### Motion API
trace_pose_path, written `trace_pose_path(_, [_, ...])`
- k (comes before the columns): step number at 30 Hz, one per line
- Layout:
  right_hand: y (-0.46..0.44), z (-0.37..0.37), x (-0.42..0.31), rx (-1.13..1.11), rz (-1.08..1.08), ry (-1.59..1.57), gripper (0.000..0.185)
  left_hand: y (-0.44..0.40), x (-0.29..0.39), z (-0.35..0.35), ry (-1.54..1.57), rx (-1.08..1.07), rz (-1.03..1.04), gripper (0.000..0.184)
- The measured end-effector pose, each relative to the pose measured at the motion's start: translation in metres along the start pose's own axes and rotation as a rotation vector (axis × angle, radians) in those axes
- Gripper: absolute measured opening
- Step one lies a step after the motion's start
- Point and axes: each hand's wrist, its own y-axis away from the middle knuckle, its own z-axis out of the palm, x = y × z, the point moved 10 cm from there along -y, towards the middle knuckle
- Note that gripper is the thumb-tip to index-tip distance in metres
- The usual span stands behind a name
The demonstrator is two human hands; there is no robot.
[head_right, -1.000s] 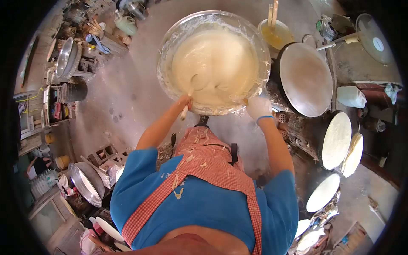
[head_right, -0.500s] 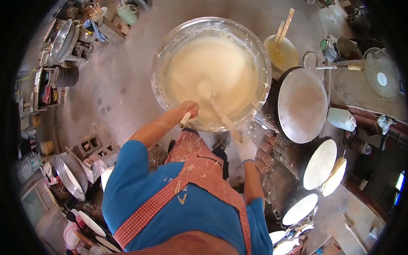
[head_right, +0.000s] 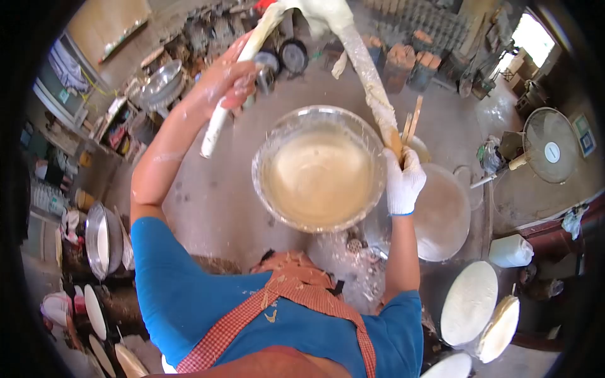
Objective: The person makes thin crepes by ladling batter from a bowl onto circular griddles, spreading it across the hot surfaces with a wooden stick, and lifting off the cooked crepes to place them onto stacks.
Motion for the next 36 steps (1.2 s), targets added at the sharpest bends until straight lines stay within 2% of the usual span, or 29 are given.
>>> trace_pose_path(1, [0.003,0.0,0.001,0.037,-0.015,-0.017,0.022,-0.003,-0.006,-0.005,-0.024,-0.025,0.025,0.065])
trace_pose_path(3, [0.029,0.031,0.035,-0.209,0.173,-0.185,0.025,-0.003,-0.047,-0.018,-0.081,-0.014,-0.011,0.066])
trace_pose_path(4, [0.055,0.043,0.073,-0.31,0.351,-0.2,0.026,0.003,-0.087,-0.015,0.056,-0.102,-0.139,0.069])
trace_pose_path(5, [0.093,0.054,0.116,-0.411,0.54,-0.221,0.027,0.015,-0.135,-0.011,0.192,-0.186,-0.284,0.073])
trace_pose_path(6, [0.128,0.05,0.144,-0.398,0.566,-0.193,0.027,0.028,-0.196,-0.012,0.359,-0.187,-0.46,0.048])
trace_pose_path(8, [0.168,0.035,0.162,-0.413,0.646,-0.036,0.027,0.074,-0.254,0.012,1.105,0.138,-1.241,0.034])
trace_pose_path(10, [0.19,0.013,0.146,-0.464,0.68,0.064,0.025,0.089,-0.271,0.013,1.121,0.139,-1.313,0.032])
trace_pose_path(11, [0.189,-0.001,0.143,-0.463,0.577,0.217,0.024,0.083,-0.274,0.018,1.157,0.116,-1.318,0.03])
trace_pose_path(12, [0.184,-0.008,0.133,-0.449,0.645,0.163,0.022,0.078,-0.277,0.018,1.149,0.088,-1.33,0.03])
trace_pose_path(13, [0.186,-0.015,0.121,-0.443,0.719,0.112,0.021,0.062,-0.273,0.014,0.879,-0.165,-1.066,0.009])
trace_pose_path(14, [0.178,-0.014,0.108,-0.377,0.62,0.052,0.02,0.052,-0.264,0.019,0.614,-0.389,-0.786,0.025])
trace_pose_path(15, [0.168,-0.014,0.096,-0.311,0.517,-0.007,0.019,0.059,-0.263,0.034,0.626,-0.406,-0.8,0.025])
trace_pose_path(16, [0.181,-0.009,0.113,-0.366,0.745,-0.095,0.026,0.06,-0.266,0.04,0.575,-0.296,-0.792,0.026])
trace_pose_path(17, [0.175,-0.003,0.101,-0.41,0.746,-0.121,0.026,0.061,-0.272,0.048,0.528,-0.189,-0.784,0.026])
trace_pose_path(18, [0.185,-0.004,0.121,-0.424,0.745,-0.036,0.027,0.063,-0.285,0.06,0.679,-0.202,-0.84,0.021])
trace_pose_path(19, [0.205,-0.008,0.158,-0.43,0.721,0.028,0.028,0.074,-0.295,0.08,1.024,-0.191,-1.079,0.017])
trace_pose_path(20, [0.232,-0.019,0.177,-0.478,0.88,0.103,0.03,0.087,-0.299,0.102,1.368,-0.172,-1.319,0.013])
trace_pose_path(21, [0.239,-0.033,0.173,-0.505,0.72,0.189,0.033,0.095,-0.311,0.115,1.395,-0.205,-1.344,0.013])
trace_pose_path(22, [0.263,-0.051,0.198,-0.517,0.531,0.341,0.035,0.097,-0.333,0.122,1.432,-0.11,-1.312,0.009])
trace_pose_path(23, [0.284,-0.077,0.195,-0.554,0.614,0.446,0.037,0.098,-0.349,0.132,1.454,-0.01,-1.271,0.016])
trace_pose_path(24, [0.295,-0.104,0.18,-0.445,0.493,0.486,0.038,0.102,-0.353,0.154,1.453,-0.036,-1.275,0.016])
trace_pose_path(26, [0.323,-0.165,0.168,-0.377,0.657,0.653,0.039,0.109,-0.355,0.193,1.686,0.135,-1.368,0.015])
trace_pose_path(27, [0.325,-0.195,0.154,-0.266,0.673,0.659,0.036,0.104,-0.357,0.21,1.665,0.131,-1.371,0.015])
trace_pose_path(28, [0.333,-0.228,0.157,-0.163,0.605,0.727,0.034,0.095,-0.348,0.235,1.625,-0.058,-1.342,0.015])
trace_pose_path(29, [0.336,-0.258,0.162,-0.164,0.679,0.915,0.031,0.088,-0.339,0.26,1.58,-0.242,-1.311,0.016])
trace_pose_path(31, [0.318,-0.301,0.138,0.059,0.888,0.794,0.032,0.065,-0.322,0.3,1.343,-0.49,-1.172,0.012])
trace_pose_path(34, [0.281,-0.329,0.136,0.242,0.665,0.799,0.038,0.005,-0.337,0.346,0.65,-0.607,-0.944,0.019])
trace_pose_path(35, [0.263,-0.331,0.129,0.313,0.528,0.794,0.041,-0.018,-0.352,0.36,0.402,-0.606,-0.867,0.025])
trace_pose_path(36, [0.245,-0.32,0.127,0.298,0.512,0.716,0.044,-0.032,-0.361,0.375,0.291,-0.582,-0.818,0.036])
